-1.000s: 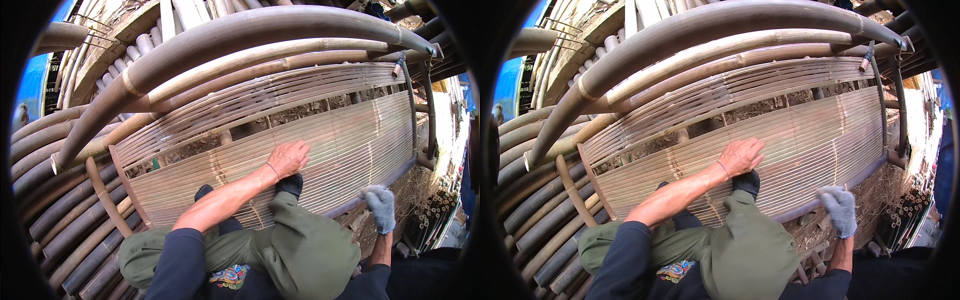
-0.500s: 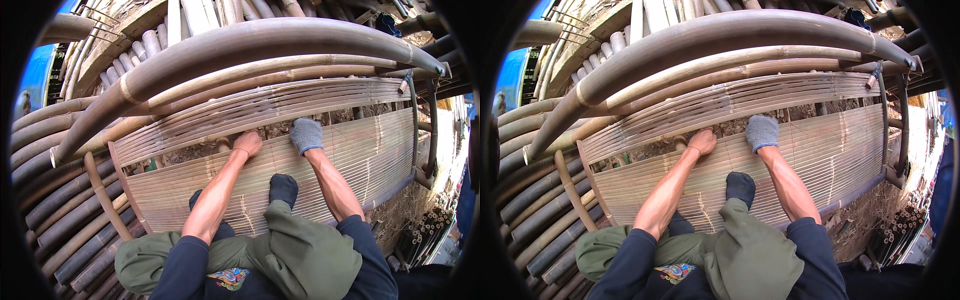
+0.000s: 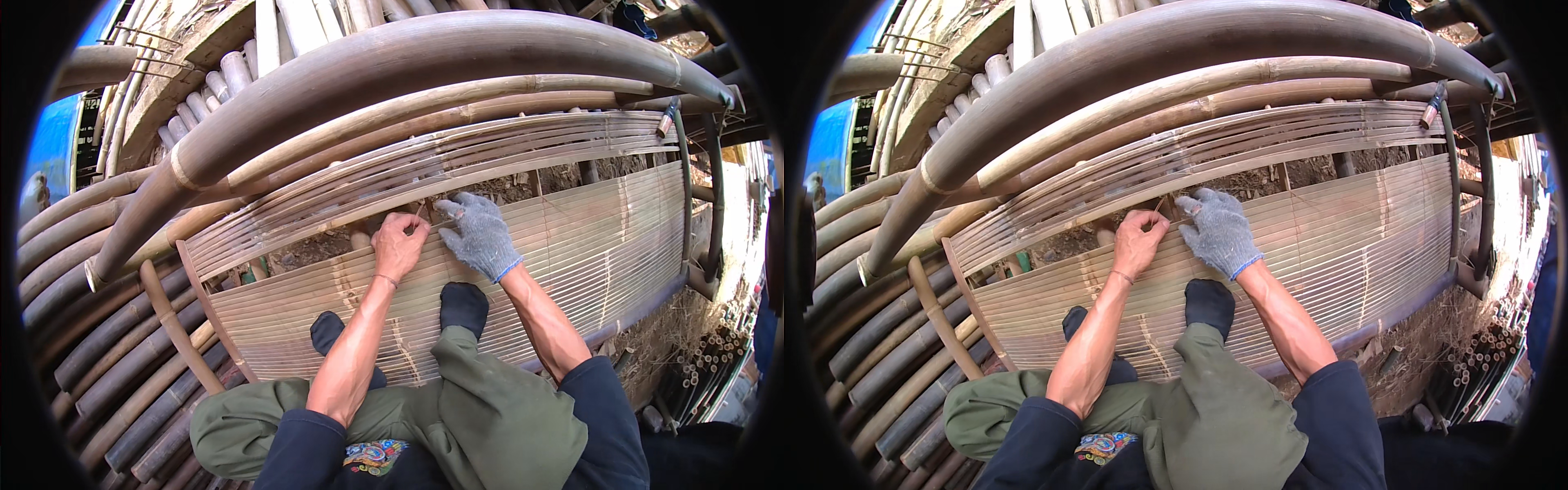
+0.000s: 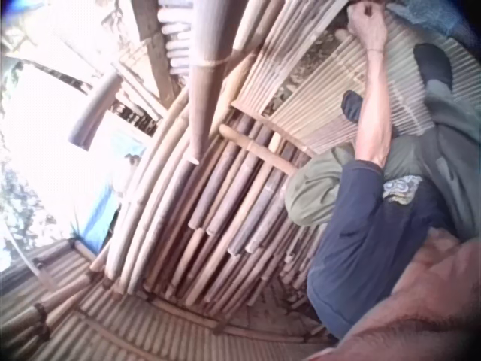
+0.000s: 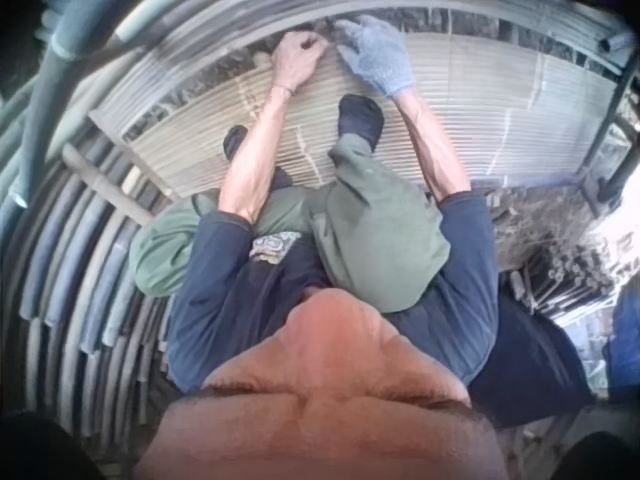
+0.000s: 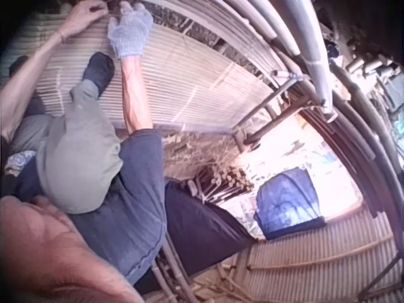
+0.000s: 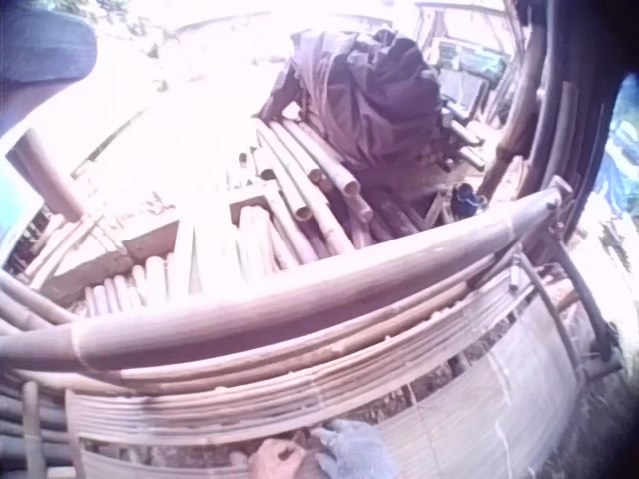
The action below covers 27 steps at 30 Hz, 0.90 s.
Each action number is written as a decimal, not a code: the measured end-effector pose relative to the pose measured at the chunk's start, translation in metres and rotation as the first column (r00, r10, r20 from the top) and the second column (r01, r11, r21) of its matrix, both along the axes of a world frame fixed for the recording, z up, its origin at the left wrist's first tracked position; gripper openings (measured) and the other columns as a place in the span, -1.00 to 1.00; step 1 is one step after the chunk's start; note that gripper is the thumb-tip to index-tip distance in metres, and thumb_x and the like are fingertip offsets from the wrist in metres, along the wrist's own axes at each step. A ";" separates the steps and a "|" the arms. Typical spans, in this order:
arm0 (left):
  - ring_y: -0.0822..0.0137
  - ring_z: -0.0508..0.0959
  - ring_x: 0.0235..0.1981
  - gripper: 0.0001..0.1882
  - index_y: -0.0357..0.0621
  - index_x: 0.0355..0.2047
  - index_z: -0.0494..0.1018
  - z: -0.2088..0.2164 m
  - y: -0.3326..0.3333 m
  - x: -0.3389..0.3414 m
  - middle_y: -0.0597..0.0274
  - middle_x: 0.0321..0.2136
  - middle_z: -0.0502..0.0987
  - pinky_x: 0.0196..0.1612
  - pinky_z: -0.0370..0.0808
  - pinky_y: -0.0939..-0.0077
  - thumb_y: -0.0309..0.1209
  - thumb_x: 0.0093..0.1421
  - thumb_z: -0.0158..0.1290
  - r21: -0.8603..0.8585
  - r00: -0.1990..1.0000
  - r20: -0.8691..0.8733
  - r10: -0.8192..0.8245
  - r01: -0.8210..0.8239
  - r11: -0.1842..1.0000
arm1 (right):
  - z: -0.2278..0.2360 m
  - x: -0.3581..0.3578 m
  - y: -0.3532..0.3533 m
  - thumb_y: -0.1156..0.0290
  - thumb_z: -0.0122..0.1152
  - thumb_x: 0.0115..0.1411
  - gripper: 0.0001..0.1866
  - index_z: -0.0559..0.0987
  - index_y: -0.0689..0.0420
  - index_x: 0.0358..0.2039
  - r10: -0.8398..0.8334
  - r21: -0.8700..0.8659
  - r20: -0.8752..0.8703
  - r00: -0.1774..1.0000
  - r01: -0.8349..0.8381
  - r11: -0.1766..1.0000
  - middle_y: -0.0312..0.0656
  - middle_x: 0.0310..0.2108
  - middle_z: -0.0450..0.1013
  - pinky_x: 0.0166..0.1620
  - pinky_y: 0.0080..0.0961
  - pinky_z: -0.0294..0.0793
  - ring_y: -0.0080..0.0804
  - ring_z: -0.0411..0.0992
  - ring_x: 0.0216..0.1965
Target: The person sits cross-legged on the ground and weaves thin bamboo strips into a larger bamboo frame. They use their hands to interlace the strips and occasionally pull a thin cord from a spool to tie or secure the weave.
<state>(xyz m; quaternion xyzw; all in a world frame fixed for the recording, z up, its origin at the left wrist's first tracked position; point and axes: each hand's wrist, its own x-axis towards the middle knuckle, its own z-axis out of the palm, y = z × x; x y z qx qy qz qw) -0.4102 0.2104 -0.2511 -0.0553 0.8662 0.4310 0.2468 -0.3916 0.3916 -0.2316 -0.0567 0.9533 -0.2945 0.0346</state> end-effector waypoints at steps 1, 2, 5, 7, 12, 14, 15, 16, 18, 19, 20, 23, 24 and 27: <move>0.12 0.55 -0.08 -0.76 -0.07 -0.41 0.64 0.005 -0.002 -0.001 0.11 -0.18 0.58 0.02 0.42 0.29 -0.17 0.08 0.19 0.095 0.999 -0.025 -0.034 0.036 0.995 | 0.004 0.007 -0.004 0.30 0.34 0.03 -0.75 0.64 0.05 -0.25 0.010 -0.033 0.000 1.000 -0.010 0.999 -0.07 -0.04 0.48 0.12 -0.14 0.33 -0.01 0.41 0.01; 0.14 0.55 -0.09 -0.76 -0.08 -0.42 0.65 0.008 -0.005 -0.002 0.13 -0.15 0.57 0.02 0.43 0.31 -0.18 0.07 0.22 0.146 0.998 -0.008 -0.062 0.063 0.987 | 0.005 0.014 -0.006 0.29 0.33 0.04 -0.77 0.64 0.05 -0.27 0.008 -0.074 -0.044 0.999 -0.011 0.997 -0.08 -0.06 0.48 0.10 -0.14 0.34 -0.02 0.41 -0.01; 0.15 0.53 -0.05 -0.77 -0.08 -0.46 0.66 0.012 -0.009 -0.009 0.13 -0.03 0.51 0.04 0.43 0.32 -0.20 0.01 0.28 0.243 0.966 0.127 -0.227 0.192 0.951 | 0.004 0.044 0.000 0.29 0.31 0.09 -0.85 0.61 0.06 -0.36 -0.028 -0.135 -0.120 0.992 0.012 0.991 -0.17 -0.20 0.52 0.03 -0.18 0.37 -0.09 0.43 -0.09; 0.09 0.49 0.01 -0.71 -0.06 -0.35 0.65 0.011 -0.012 -0.011 0.09 0.01 0.47 0.08 0.42 0.26 -0.14 0.00 0.28 0.243 0.938 0.094 -0.332 0.302 0.922 | 0.011 0.085 0.021 0.29 0.29 0.12 -0.87 0.60 0.06 -0.40 -0.008 -0.108 -0.009 1.000 0.007 0.994 -0.19 -0.29 0.51 -0.02 -0.21 0.39 -0.13 0.44 -0.15; -0.05 0.49 -0.02 -0.59 -0.13 -0.08 0.53 -0.003 -0.010 -0.009 -0.04 -0.09 0.52 0.05 0.40 0.12 -0.12 0.18 0.10 -0.006 0.953 -0.082 -0.293 0.293 0.956 | 0.068 0.246 0.112 0.21 0.19 0.16 -0.80 0.62 0.02 -0.49 0.143 0.261 0.587 0.797 -0.354 0.898 -0.20 -0.47 0.47 -0.19 -0.26 0.42 -0.19 0.46 -0.32; -0.07 0.52 -0.05 -0.61 -0.20 -0.13 0.53 -0.010 -0.007 -0.005 -0.13 -0.15 0.54 0.01 0.45 0.19 -0.13 0.28 -0.01 -0.181 0.952 -0.014 -0.304 0.297 0.938 | 0.088 0.291 0.135 0.20 0.22 0.12 -0.80 0.61 0.05 -0.48 0.072 0.259 0.743 0.666 -0.385 0.886 -0.19 -0.46 0.47 -0.19 -0.23 0.45 -0.17 0.48 -0.31; -0.12 0.52 -0.08 -0.59 -0.19 -0.21 0.52 -0.014 -0.005 -0.003 -0.16 -0.20 0.56 0.01 0.38 -0.02 -0.12 0.36 -0.18 -0.229 0.937 0.059 -0.345 0.350 0.908 | 0.095 0.302 0.142 0.20 0.24 0.10 -0.79 0.61 0.07 -0.39 -0.029 0.277 0.875 0.483 -0.451 0.849 -0.16 -0.40 0.48 -0.18 -0.22 0.45 -0.15 0.48 -0.28; -0.12 0.52 -0.10 -0.60 -0.18 -0.24 0.52 -0.017 -0.004 0.000 -0.14 -0.21 0.56 0.02 0.33 -0.08 -0.13 0.36 -0.19 -0.254 0.923 0.076 -0.376 0.383 0.888 | 0.097 0.303 0.144 0.20 0.25 0.09 -0.76 0.59 0.08 -0.31 -0.098 0.353 0.823 0.560 -0.370 0.859 -0.13 -0.34 0.48 -0.17 -0.21 0.45 -0.12 0.48 -0.24; -0.12 0.52 -0.13 -0.60 -0.16 -0.29 0.50 -0.024 -0.002 0.006 -0.09 -0.24 0.57 0.04 0.25 -0.21 -0.14 0.38 -0.22 -0.286 0.891 0.099 -0.443 0.452 0.845 | 0.093 0.279 0.135 0.22 0.27 0.07 -0.63 0.54 0.12 -0.14 -0.311 0.545 0.733 0.605 -0.249 0.801 -0.06 -0.21 0.48 -0.13 -0.18 0.46 -0.08 0.48 -0.17; -0.10 0.53 -0.17 -0.62 -0.13 -0.32 0.49 -0.026 -0.002 0.009 -0.02 -0.30 0.58 0.07 0.14 -0.30 -0.16 0.40 -0.23 -0.290 0.891 0.079 -0.447 0.450 0.845 | 0.085 0.256 0.125 0.22 0.28 0.07 -0.55 0.49 0.14 -0.05 -0.362 0.583 0.618 0.698 -0.097 0.807 -0.02 -0.15 0.45 -0.11 -0.15 0.45 -0.05 0.46 -0.14; -0.08 0.52 -0.17 -0.62 -0.13 -0.32 0.49 -0.027 -0.003 0.011 -0.01 -0.31 0.58 0.07 0.14 -0.29 -0.15 0.39 -0.22 -0.278 0.895 0.035 -0.446 0.437 0.855 | 0.076 0.226 0.113 0.23 0.29 0.06 -0.47 0.44 0.15 0.03 -0.412 0.586 0.482 0.773 0.066 0.808 0.01 -0.08 0.43 -0.08 -0.13 0.44 -0.02 0.45 -0.11; -0.04 0.52 -0.16 -0.63 -0.11 -0.32 0.49 -0.027 -0.006 0.015 0.03 -0.33 0.58 0.09 0.14 -0.27 -0.14 0.39 -0.21 -0.275 0.892 -0.022 -0.451 0.428 0.861 | 0.044 0.134 0.063 0.22 0.28 0.08 -0.52 0.48 0.16 -0.01 -0.274 0.405 0.118 0.955 0.205 0.891 0.00 -0.14 0.44 -0.04 -0.13 0.42 -0.02 0.44 -0.12; -0.03 0.52 -0.15 -0.63 -0.11 -0.31 0.49 -0.027 -0.007 0.016 0.04 -0.33 0.58 0.09 0.13 -0.27 -0.14 0.39 -0.20 -0.276 0.888 -0.022 -0.459 0.435 0.857 | 0.033 0.107 0.044 0.20 0.27 0.09 -0.53 0.49 0.15 -0.03 -0.208 0.343 0.033 0.978 0.184 0.921 -0.01 -0.16 0.45 -0.03 -0.14 0.41 -0.03 0.44 -0.13; 0.00 0.52 -0.14 -0.65 -0.10 -0.31 0.48 -0.026 -0.008 0.012 0.06 -0.33 0.58 0.10 0.11 -0.30 -0.15 0.38 -0.18 -0.265 0.884 -0.048 -0.464 0.437 0.860 | 0.005 0.055 -0.002 0.14 0.24 0.11 -0.65 0.56 0.15 -0.24 -0.130 0.322 0.161 0.978 0.073 0.944 -0.05 -0.29 0.48 -0.09 -0.13 0.43 -0.06 0.47 -0.20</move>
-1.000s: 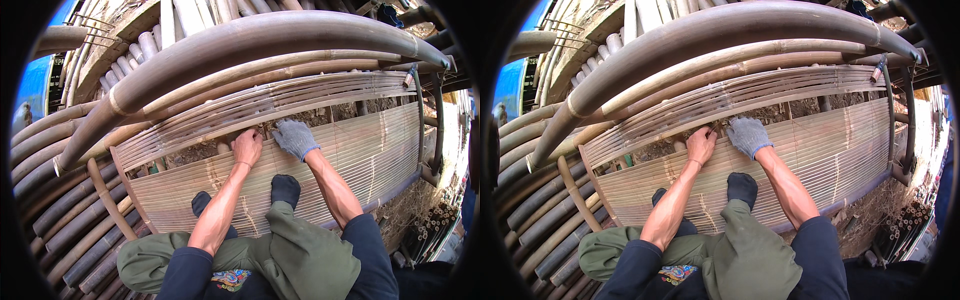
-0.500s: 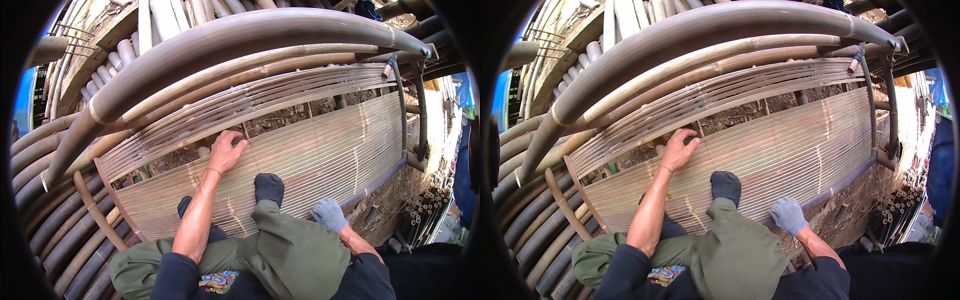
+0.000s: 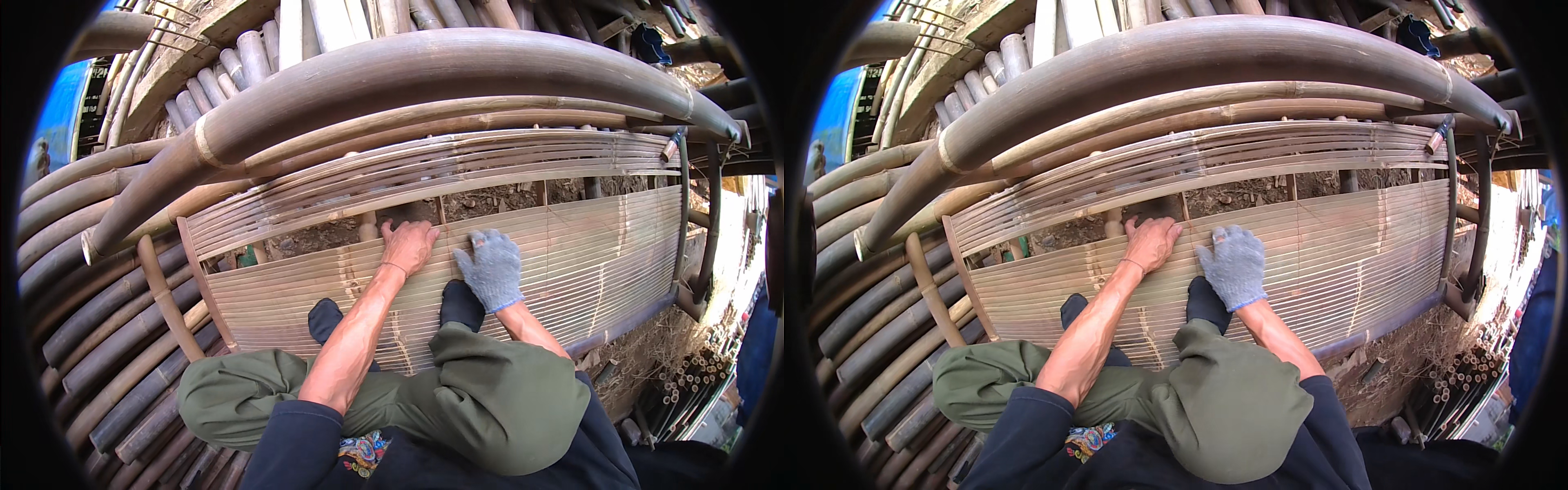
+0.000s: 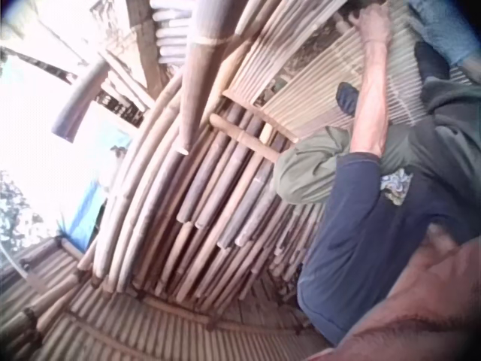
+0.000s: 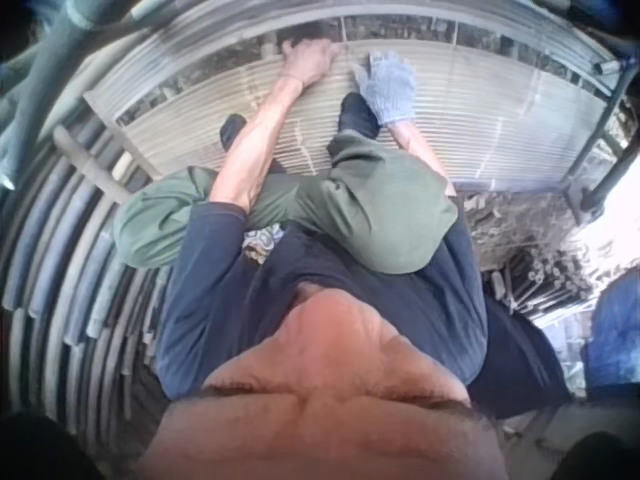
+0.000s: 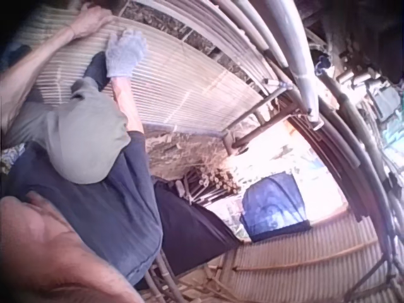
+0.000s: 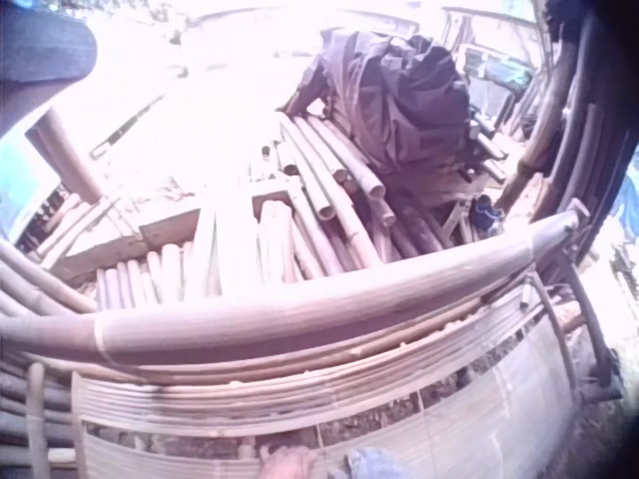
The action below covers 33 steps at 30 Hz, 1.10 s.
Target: The person sits cross-legged on the ground and weaves thin bamboo strips into a larger bamboo frame. They use their hands to interlace the strips and occasionally pull a thin cord from a spool to tie or secure the weave.
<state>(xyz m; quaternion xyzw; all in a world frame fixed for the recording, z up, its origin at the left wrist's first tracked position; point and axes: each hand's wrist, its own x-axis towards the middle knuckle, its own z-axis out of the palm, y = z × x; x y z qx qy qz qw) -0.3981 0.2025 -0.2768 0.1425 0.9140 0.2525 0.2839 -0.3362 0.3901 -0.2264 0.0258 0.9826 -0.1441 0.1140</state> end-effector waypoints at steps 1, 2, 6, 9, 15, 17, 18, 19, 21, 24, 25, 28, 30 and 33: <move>0.01 0.52 -0.14 -0.66 -0.10 -0.31 0.48 0.001 0.000 0.001 0.06 -0.33 0.58 0.10 0.10 -0.31 -0.15 0.38 -0.18 0.001 1.000 0.026 -0.003 0.003 1.000 | -0.006 -0.009 -0.011 0.12 0.24 0.12 -0.66 0.56 0.15 -0.30 0.033 0.050 0.021 0.999 -0.034 0.998 -0.06 -0.32 0.49 -0.12 -0.14 0.45 -0.06 0.47 -0.23; 0.00 0.52 -0.12 -0.68 -0.07 -0.19 0.49 0.000 0.001 -0.002 0.04 -0.28 0.59 0.10 0.09 -0.32 -0.14 0.37 -0.15 -0.033 0.995 0.092 -0.027 0.030 0.999 | -0.010 -0.013 -0.020 0.10 0.23 0.12 -0.67 0.57 0.15 -0.36 0.076 0.080 -0.036 0.996 -0.073 0.994 -0.07 -0.35 0.49 -0.15 -0.14 0.46 -0.06 0.48 -0.27; -0.04 0.52 -0.07 -0.61 -0.01 0.02 0.46 0.002 0.002 -0.004 0.02 -0.19 0.60 0.10 0.08 -0.32 -0.10 0.34 -0.14 -0.029 0.983 0.167 0.074 -0.070 0.997 | -0.009 -0.023 -0.021 0.13 0.17 0.18 -0.64 0.53 0.22 -0.44 -0.067 -0.164 0.205 0.976 0.102 0.981 -0.06 -0.47 0.47 -0.37 -0.23 0.49 -0.16 0.48 -0.49; -0.07 0.51 -0.05 -0.57 0.03 0.09 0.43 0.004 0.002 -0.009 0.03 -0.15 0.60 0.09 0.08 -0.32 -0.06 0.34 -0.16 -0.032 0.971 0.232 0.063 -0.057 0.998 | 0.004 -0.036 0.002 0.14 0.10 0.23 -0.61 0.52 0.29 -0.38 -0.032 -0.420 0.727 0.686 0.481 0.769 -0.05 -0.51 0.46 -0.48 -0.27 0.46 -0.24 0.45 -0.59; -0.08 0.51 -0.04 -0.64 0.15 -0.03 0.47 0.007 0.005 -0.019 0.08 -0.19 0.62 0.02 0.11 -0.26 -0.06 0.37 -0.24 -0.075 0.937 0.350 -0.016 0.045 0.996 | 0.057 -0.067 0.031 0.18 0.03 0.32 -0.63 0.55 0.29 -0.27 0.277 -0.488 0.181 0.944 -0.158 0.858 -0.19 -0.53 0.42 -0.25 -0.34 0.51 -0.32 0.45 -0.49; -0.09 0.50 -0.01 -0.61 0.14 -0.10 0.49 0.008 0.006 -0.022 0.08 -0.15 0.61 0.02 0.11 -0.24 -0.06 0.39 -0.30 -0.067 0.930 0.368 -0.014 0.042 0.997 | 0.075 -0.080 0.033 0.18 -0.03 0.36 -0.62 0.57 0.26 -0.30 0.001 -0.737 0.097 0.995 0.071 0.672 -0.08 -0.32 0.45 -0.04 -0.23 0.47 -0.24 0.49 -0.32; -0.10 0.50 -0.01 -0.60 0.14 -0.11 0.50 0.009 0.006 -0.023 0.08 -0.14 0.60 0.02 0.11 -0.24 -0.06 0.39 -0.31 -0.076 0.924 0.382 -0.021 0.054 0.996 | 0.083 -0.087 0.037 0.18 -0.07 0.38 -0.60 0.58 0.25 -0.31 -0.107 -0.894 0.171 0.979 0.200 0.401 -0.02 -0.16 0.45 0.05 -0.19 0.44 -0.20 0.51 -0.23; -0.10 0.50 0.00 -0.59 0.13 -0.11 0.50 0.009 0.006 -0.024 0.07 -0.12 0.60 0.02 0.11 -0.24 -0.06 0.39 -0.33 -0.088 0.919 0.394 -0.025 0.064 0.994 | 0.085 -0.096 0.037 0.17 -0.10 0.39 -0.58 0.60 0.23 -0.33 -0.146 -0.972 0.225 0.963 0.233 0.041 0.00 -0.09 0.47 -0.02 -0.20 0.47 -0.22 0.51 -0.30; -0.10 0.49 0.01 -0.58 0.14 -0.10 0.50 0.010 0.006 -0.026 0.07 -0.10 0.59 0.02 0.11 -0.23 -0.06 0.39 -0.35 -0.095 0.904 0.426 -0.031 0.079 0.992 | 0.086 -0.112 0.047 0.17 -0.16 0.41 -0.54 0.64 0.20 -0.36 0.077 -0.751 0.270 0.960 0.260 -0.607 0.03 0.04 0.50 -0.16 -0.22 0.52 -0.27 0.50 -0.42; -0.10 0.48 0.03 -0.56 0.14 -0.08 0.51 0.009 0.006 -0.027 0.08 -0.06 0.57 0.02 0.12 -0.22 -0.05 0.39 -0.36 -0.099 0.892 0.451 -0.020 0.073 0.992 | 0.075 -0.105 0.049 0.13 -0.07 0.38 -0.55 0.56 0.23 -0.45 -0.022 -0.583 0.144 0.989 0.103 0.806 -0.04 -0.43 0.58 -0.46 -0.25 0.46 -0.09 0.45 -0.58; -0.10 0.48 0.03 -0.55 0.14 -0.07 0.51 0.009 0.007 -0.028 0.08 -0.05 0.57 0.02 0.13 -0.22 -0.05 0.38 -0.37 -0.096 0.891 0.454 -0.017 0.068 0.993 | 0.072 -0.100 0.047 0.19 -0.14 0.37 -0.54 0.55 0.28 -0.46 0.283 -0.168 0.187 0.941 -0.253 0.953 0.13 -0.47 0.52 -0.34 -0.09 0.51 0.11 0.48 -0.49; -0.10 0.48 0.03 -0.54 0.12 -0.08 0.52 0.011 0.008 -0.029 0.10 -0.02 0.56 0.00 0.14 -0.22 -0.05 0.37 -0.36 -0.099 0.893 0.450 -0.009 0.060 0.993 | 0.066 -0.042 0.019 0.29 -0.06 0.27 -0.70 0.59 0.17 -0.41 0.345 -0.103 0.611 0.713 -0.361 0.927 0.07 -0.42 0.52 -0.34 0.00 0.51 0.11 0.52 -0.40; -0.10 0.48 0.04 -0.53 0.10 -0.09 0.53 0.013 0.009 -0.030 0.11 -0.02 0.56 0.01 0.14 -0.25 -0.05 0.36 -0.35 -0.097 0.879 0.476 0.007 0.045 0.994 | 0.053 -0.021 -0.013 0.35 0.09 0.12 -0.81 0.53 0.12 -0.26 0.698 -0.265 0.170 0.695 -0.650 0.712 -0.01 -0.50 0.46 -0.43 -0.08 0.45 0.04 0.47 -0.48; -0.10 0.47 0.06 -0.53 0.09 -0.10 0.55 0.015 0.009 -0.033 0.11 -0.03 0.57 0.04 0.12 -0.32 -0.04 0.35 -0.33 -0.117 0.888 0.461 0.004 0.057 0.991 | 0.038 -0.008 -0.029 0.39 0.08 0.12 -0.87 0.46 0.12 -0.32 0.565 -0.449 -0.096 0.820 -0.542 0.711 -0.06 -0.51 0.39 -0.40 -0.13 0.35 0.01 0.40 -0.44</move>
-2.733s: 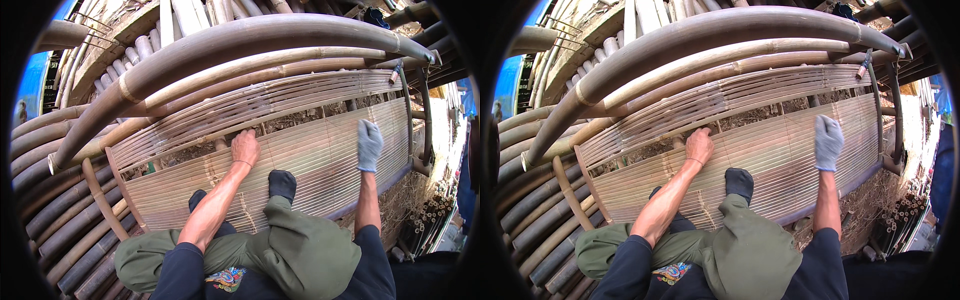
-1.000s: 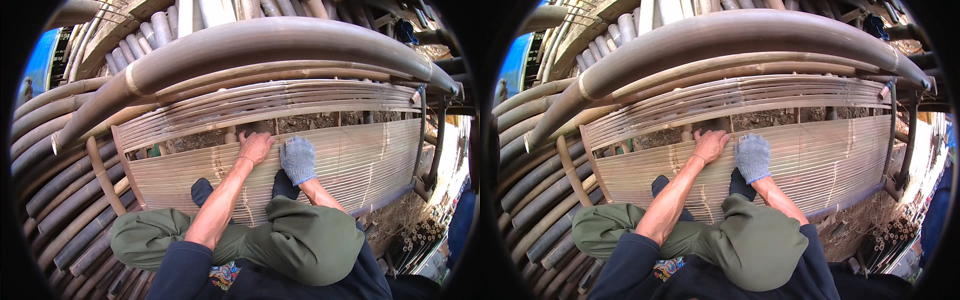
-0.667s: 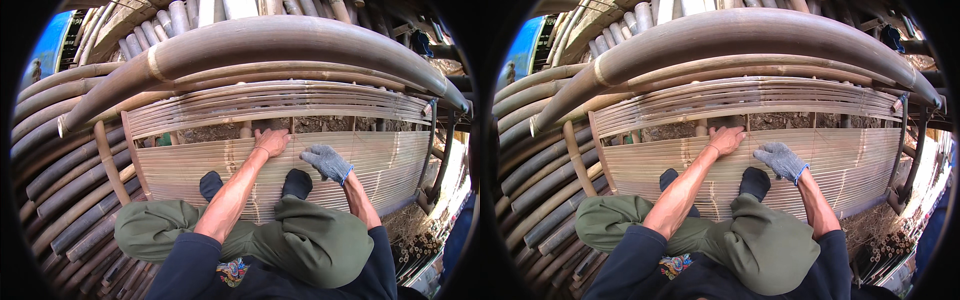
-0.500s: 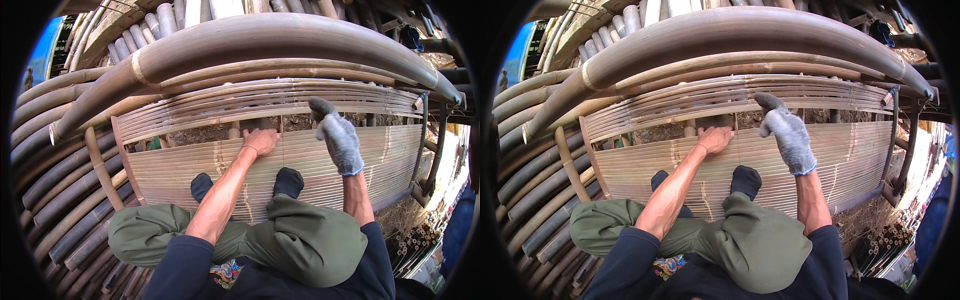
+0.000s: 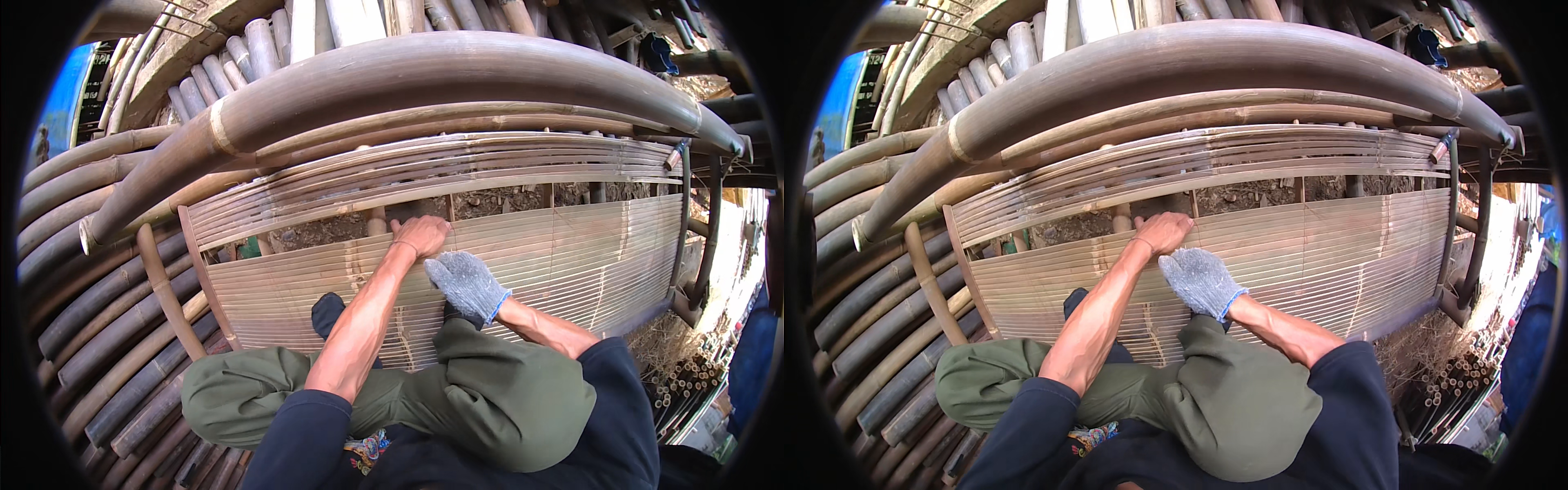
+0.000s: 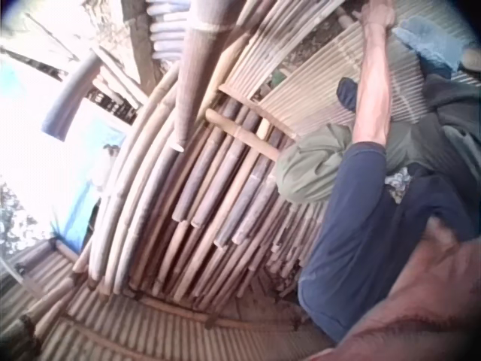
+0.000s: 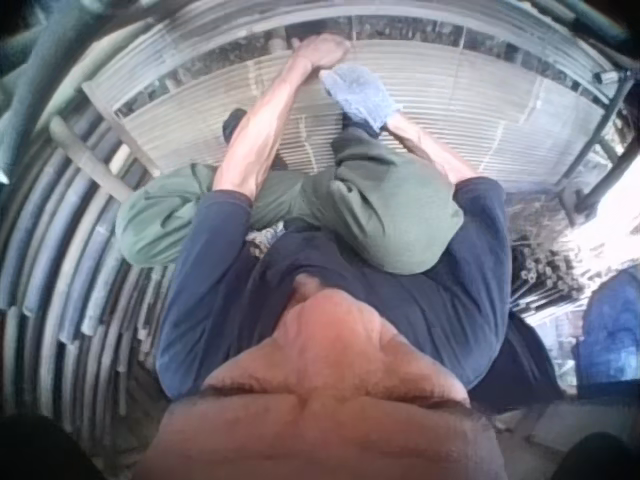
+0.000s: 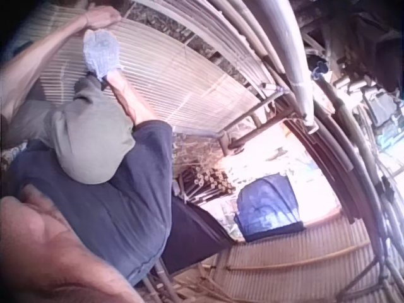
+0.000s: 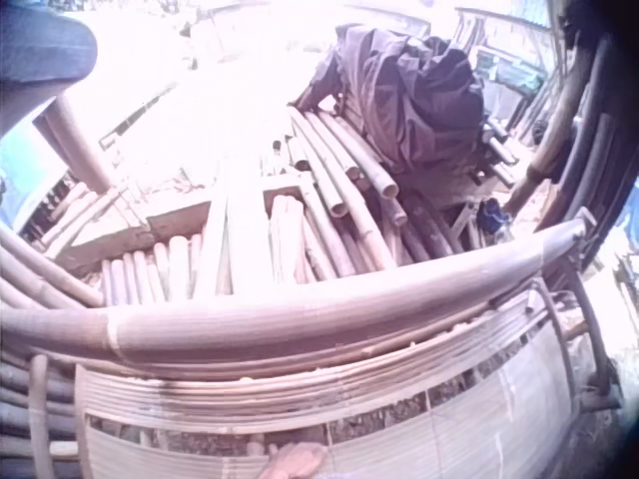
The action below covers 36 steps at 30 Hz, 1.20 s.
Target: The person sits cross-legged on the ground and weaves thin bamboo strips into a larger bamboo frame. They use their hands to interlace the strips and occasionally pull a thin cord from a spool to tie or secure the weave.
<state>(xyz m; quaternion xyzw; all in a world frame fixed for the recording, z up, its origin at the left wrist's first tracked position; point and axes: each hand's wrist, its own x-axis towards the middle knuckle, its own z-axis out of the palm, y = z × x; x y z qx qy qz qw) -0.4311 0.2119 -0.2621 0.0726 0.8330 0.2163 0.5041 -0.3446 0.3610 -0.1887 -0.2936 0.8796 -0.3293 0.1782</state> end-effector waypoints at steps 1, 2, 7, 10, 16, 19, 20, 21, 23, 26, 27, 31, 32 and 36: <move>-0.10 0.47 0.06 -0.53 0.09 -0.10 0.55 0.000 0.000 0.001 0.11 -0.03 0.57 0.06 0.11 -0.34 -0.04 0.35 -0.32 0.009 1.000 -0.016 0.007 -0.007 1.000 | -0.002 0.004 0.006 0.39 0.07 0.12 -0.88 0.46 0.12 -0.34 -0.066 0.001 0.027 0.997 0.066 0.998 -0.05 -0.52 0.40 -0.39 -0.12 0.36 0.01 0.42 -0.44; -0.11 0.47 0.07 -0.53 0.10 -0.08 0.56 -0.002 0.000 0.000 0.13 -0.01 0.57 0.10 0.06 -0.40 -0.04 0.35 -0.32 0.015 1.000 -0.005 0.010 -0.010 1.000 | -0.002 0.008 0.018 0.39 0.06 0.12 -0.89 0.46 0.13 -0.37 -0.091 0.046 0.091 0.992 0.087 0.995 -0.04 -0.53 0.41 -0.39 -0.11 0.37 0.02 0.43 -0.43; -0.03 0.46 0.09 -0.57 0.07 -0.06 0.55 -0.010 -0.003 0.012 0.10 -0.02 0.57 0.08 0.12 -0.34 -0.05 0.32 -0.21 0.037 0.993 -0.090 0.072 -0.069 0.997 | 0.001 0.041 0.072 0.40 0.01 0.16 -0.88 0.44 0.17 -0.38 -0.033 0.043 0.157 0.987 0.026 0.999 0.02 -0.47 0.41 -0.33 -0.10 0.34 0.09 0.41 -0.38; -0.02 0.50 -0.05 -0.67 -0.13 -0.11 0.54 -0.008 -0.017 0.028 0.00 -0.17 0.56 0.05 0.30 -0.02 -0.22 0.24 -0.04 0.337 0.838 -0.409 0.361 -0.229 0.913 | -0.009 0.047 0.080 0.38 -0.04 0.18 -0.87 0.43 0.14 -0.41 -0.463 0.324 0.545 0.699 0.334 0.885 -0.02 -0.54 0.38 -0.38 -0.12 0.35 0.03 0.40 -0.47; 0.01 0.45 -0.16 -0.82 -0.25 -0.28 0.47 0.016 -0.124 0.058 0.02 -0.26 0.47 -0.03 0.39 0.18 -0.41 0.15 0.11 0.446 0.072 -0.793 0.604 -0.607 0.658 | -0.037 0.040 0.173 0.27 0.10 0.28 -0.74 0.53 0.19 -0.16 -0.525 -0.100 0.793 0.307 0.917 0.386 -0.23 -0.35 0.46 -0.33 -0.61 0.45 -0.55 0.44 -0.40; 0.00 0.40 -0.04 -0.61 -0.26 -0.16 0.39 0.030 -0.194 0.083 0.00 -0.13 0.38 0.05 0.35 0.08 -0.23 0.14 0.15 0.084 0.072 -0.870 0.488 -0.953 0.290 | -0.039 0.051 0.268 0.00 0.15 0.28 -0.65 0.49 0.06 -0.24 -0.798 0.148 0.558 -0.229 0.973 -0.176 -0.26 -0.27 0.40 -0.35 -0.56 0.45 -0.44 0.44 -0.33; -0.04 0.40 0.00 -0.61 -0.25 -0.17 0.42 0.032 -0.210 0.095 -0.03 -0.12 0.40 0.07 0.35 0.06 -0.21 0.13 0.16 -0.027 0.127 -0.852 0.508 -0.979 0.201 | -0.037 0.060 0.296 -0.05 0.11 0.29 -0.62 0.44 0.03 -0.26 -0.822 0.184 0.490 -0.291 0.956 -0.229 -0.30 -0.38 0.33 -0.47 -0.59 0.37 -0.46 0.41 -0.45; -0.05 0.40 0.01 -0.63 -0.23 -0.18 0.44 0.031 -0.221 0.109 -0.04 -0.11 0.41 0.07 0.36 0.07 -0.22 0.13 0.17 -0.117 0.204 -0.825 0.527 -0.974 0.194 | -0.027 0.068 0.325 -0.08 0.10 0.28 -0.61 0.38 0.01 -0.29 -0.739 0.229 0.621 -0.262 0.962 -0.149 -0.34 -0.51 0.21 -0.61 -0.60 0.26 -0.47 0.33 -0.60; -0.06 0.41 0.01 -0.66 -0.20 -0.21 0.47 0.021 -0.236 0.127 -0.05 -0.11 0.43 0.06 0.38 0.09 -0.23 0.12 0.19 -0.149 0.244 -0.794 0.556 -0.966 0.210 | -0.021 0.084 0.354 -0.01 0.03 0.30 -0.65 0.32 0.02 -0.30 -0.942 0.387 0.218 -0.255 0.909 -0.156 -0.32 -0.60 0.16 -0.78 -0.56 0.09 -0.51 0.20 -0.75; -0.06 0.46 -0.06 -0.71 -0.17 -0.24 0.49 0.004 -0.248 0.140 -0.05 -0.12 0.45 0.00 0.42 0.12 -0.26 0.12 0.20 -0.058 0.190 -0.796 0.574 -0.969 0.240 | -0.014 0.093 0.346 0.20 -0.01 0.33 -0.58 0.37 0.17 0.11 -0.996 0.566 -0.040 -0.074 0.820 -0.084 -0.09 -0.46 0.38 -0.63 -0.40 0.41 -0.35 0.38 -0.63; -0.07 0.48 -0.09 -0.72 -0.16 -0.25 0.49 0.000 -0.251 0.140 -0.05 -0.13 0.45 -0.02 0.44 0.12 -0.27 0.12 0.20 -0.063 0.179 -0.786 0.592 -0.975 0.212 | -0.017 0.092 0.328 0.23 -0.02 0.33 -0.53 0.33 0.18 0.18 -0.943 0.530 -0.214 0.256 0.841 0.108 -0.02 -0.33 0.42 -0.43 -0.37 0.47 -0.32 0.45 -0.46; -0.10 0.51 -0.15 -0.74 -0.16 -0.19 0.44 -0.001 -0.260 0.137 -0.07 -0.13 0.44 -0.08 0.46 0.06 -0.33 0.16 0.14 -0.066 0.219 -0.808 0.547 -0.956 0.285 | -0.017 0.065 0.217 0.39 0.06 0.31 -0.53 0.34 0.19 0.21 -0.787 0.287 -0.034 0.616 0.760 0.583 0.05 0.00 0.46 -0.03 -0.38 0.49 -0.28 0.50 -0.08; -0.10 0.51 -0.14 -0.74 -0.17 -0.17 0.43 0.001 -0.261 0.136 -0.08 -0.13 0.44 -0.08 0.46 0.05 -0.34 0.16 0.13 -0.045 0.209 -0.813 0.544 -0.953 0.298 | -0.016 0.057 0.181 0.44 0.06 0.30 -0.55 0.35 0.19 0.20 -0.739 0.236 0.055 0.672 0.710 0.664 0.03 -0.02 0.47 -0.06 -0.39 0.51 -0.29 0.51 -0.09; -0.11 0.49 -0.11 -0.76 -0.18 -0.16 0.41 0.010 -0.262 0.138 -0.04 -0.15 0.44 -0.07 0.46 0.04 -0.33 0.22 0.05 -0.035 0.247 -0.783 0.570 -0.934 0.356 | 0.000 0.020 0.029 0.53 0.08 0.27 -0.65 0.44 0.18 0.07 -0.444 -0.089 0.159 0.882 0.461 0.883 -0.05 -0.15 0.50 -0.20 -0.44 0.57 -0.32 0.52 -0.20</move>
